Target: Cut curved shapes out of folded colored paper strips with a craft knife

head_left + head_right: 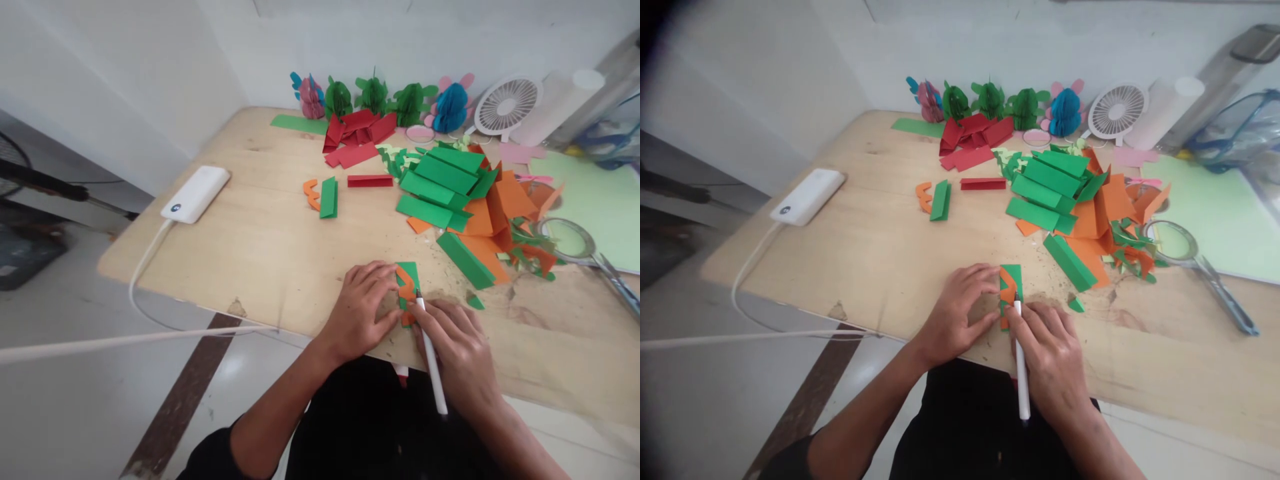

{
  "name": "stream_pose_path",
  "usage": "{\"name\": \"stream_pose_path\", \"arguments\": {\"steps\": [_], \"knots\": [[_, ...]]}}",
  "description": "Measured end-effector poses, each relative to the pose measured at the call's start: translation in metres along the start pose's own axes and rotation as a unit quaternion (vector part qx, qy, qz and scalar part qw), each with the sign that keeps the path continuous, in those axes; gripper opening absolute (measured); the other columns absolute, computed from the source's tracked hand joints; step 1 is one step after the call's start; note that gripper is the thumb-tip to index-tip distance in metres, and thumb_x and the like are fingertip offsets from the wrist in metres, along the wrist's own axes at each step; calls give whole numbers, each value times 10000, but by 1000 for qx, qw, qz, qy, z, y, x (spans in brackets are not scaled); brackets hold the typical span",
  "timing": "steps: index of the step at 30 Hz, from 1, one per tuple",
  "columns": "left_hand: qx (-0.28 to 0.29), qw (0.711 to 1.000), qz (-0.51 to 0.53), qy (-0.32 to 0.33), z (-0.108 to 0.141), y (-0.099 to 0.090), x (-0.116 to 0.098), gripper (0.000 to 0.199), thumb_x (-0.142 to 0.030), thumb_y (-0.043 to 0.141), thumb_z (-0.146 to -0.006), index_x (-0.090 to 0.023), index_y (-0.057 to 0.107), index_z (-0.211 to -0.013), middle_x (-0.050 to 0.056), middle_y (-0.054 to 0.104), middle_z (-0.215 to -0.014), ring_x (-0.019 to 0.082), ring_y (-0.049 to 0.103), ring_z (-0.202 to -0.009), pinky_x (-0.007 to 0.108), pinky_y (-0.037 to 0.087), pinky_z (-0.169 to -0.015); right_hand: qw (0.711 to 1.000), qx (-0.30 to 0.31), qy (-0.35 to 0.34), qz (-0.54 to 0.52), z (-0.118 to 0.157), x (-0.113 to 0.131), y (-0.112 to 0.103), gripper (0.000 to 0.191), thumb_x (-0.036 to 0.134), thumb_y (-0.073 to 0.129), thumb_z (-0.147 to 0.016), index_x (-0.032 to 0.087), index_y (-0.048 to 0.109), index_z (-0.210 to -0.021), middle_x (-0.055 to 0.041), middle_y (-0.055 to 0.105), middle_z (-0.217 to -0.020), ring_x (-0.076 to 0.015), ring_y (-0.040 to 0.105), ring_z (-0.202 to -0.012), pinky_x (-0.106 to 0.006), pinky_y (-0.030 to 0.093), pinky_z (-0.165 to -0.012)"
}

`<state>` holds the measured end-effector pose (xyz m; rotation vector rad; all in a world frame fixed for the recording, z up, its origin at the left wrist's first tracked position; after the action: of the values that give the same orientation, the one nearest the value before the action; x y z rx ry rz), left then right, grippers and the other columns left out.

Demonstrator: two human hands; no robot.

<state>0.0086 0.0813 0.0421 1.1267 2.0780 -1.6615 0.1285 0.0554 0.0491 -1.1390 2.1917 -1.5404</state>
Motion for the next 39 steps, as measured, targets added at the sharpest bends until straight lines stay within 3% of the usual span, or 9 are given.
{"name": "stream_pose_path", "arguments": {"steps": [9, 18, 23, 39], "knots": [[-6, 1000, -23, 3, 2, -4, 1, 122, -245, 561, -905, -197, 622, -999, 82, 619, -1340, 259, 471, -1324, 478, 376, -1104, 1000, 4, -7, 9, 0, 3, 0, 307, 204, 492, -959, 174, 618, -1237, -104, 726, -1119, -265, 619, -1047, -426, 433, -894], [44, 995, -87, 36, 2, 12, -5, 365, -455, 472, -967, -161, 607, -1135, 112, 553, -1424, 331, 396, -1386, 576, 294, -1130, 1000, -2, -8, 3, -1, 3, -1, 318, 176, 520, -956, 188, 604, -1263, -83, 730, -1109, -252, 615, -1020, -405, 428, -864], [50, 993, -100, 33, 1, 16, -6, 403, -482, 426, -983, -152, 596, -1140, 112, 567, -1409, 336, 406, -1376, 575, 293, -1128, 1000, -4, -11, 4, 0, 3, -1, 305, 196, 513, -958, 176, 614, -1246, -88, 728, -1096, -253, 619, -1011, -408, 434, -862], [60, 993, -98, 19, 1, 18, -2, 377, -434, 520, -946, -137, 571, -1172, 114, 535, -1435, 332, 408, -1366, 567, 279, -1138, 1000, 1, -10, -6, 1, 2, 1, 346, 193, 519, -954, 189, 595, -1291, -92, 723, -1112, -268, 621, -1018, -429, 437, -880]]}}
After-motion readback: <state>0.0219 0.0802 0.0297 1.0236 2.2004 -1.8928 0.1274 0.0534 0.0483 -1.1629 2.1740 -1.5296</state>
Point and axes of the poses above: each hand's wrist, its own z-axis away from the middle knuckle, its own y-axis out of the palm, x = y × z, the point moved 10 cm from there along -z, towards the middle knuckle
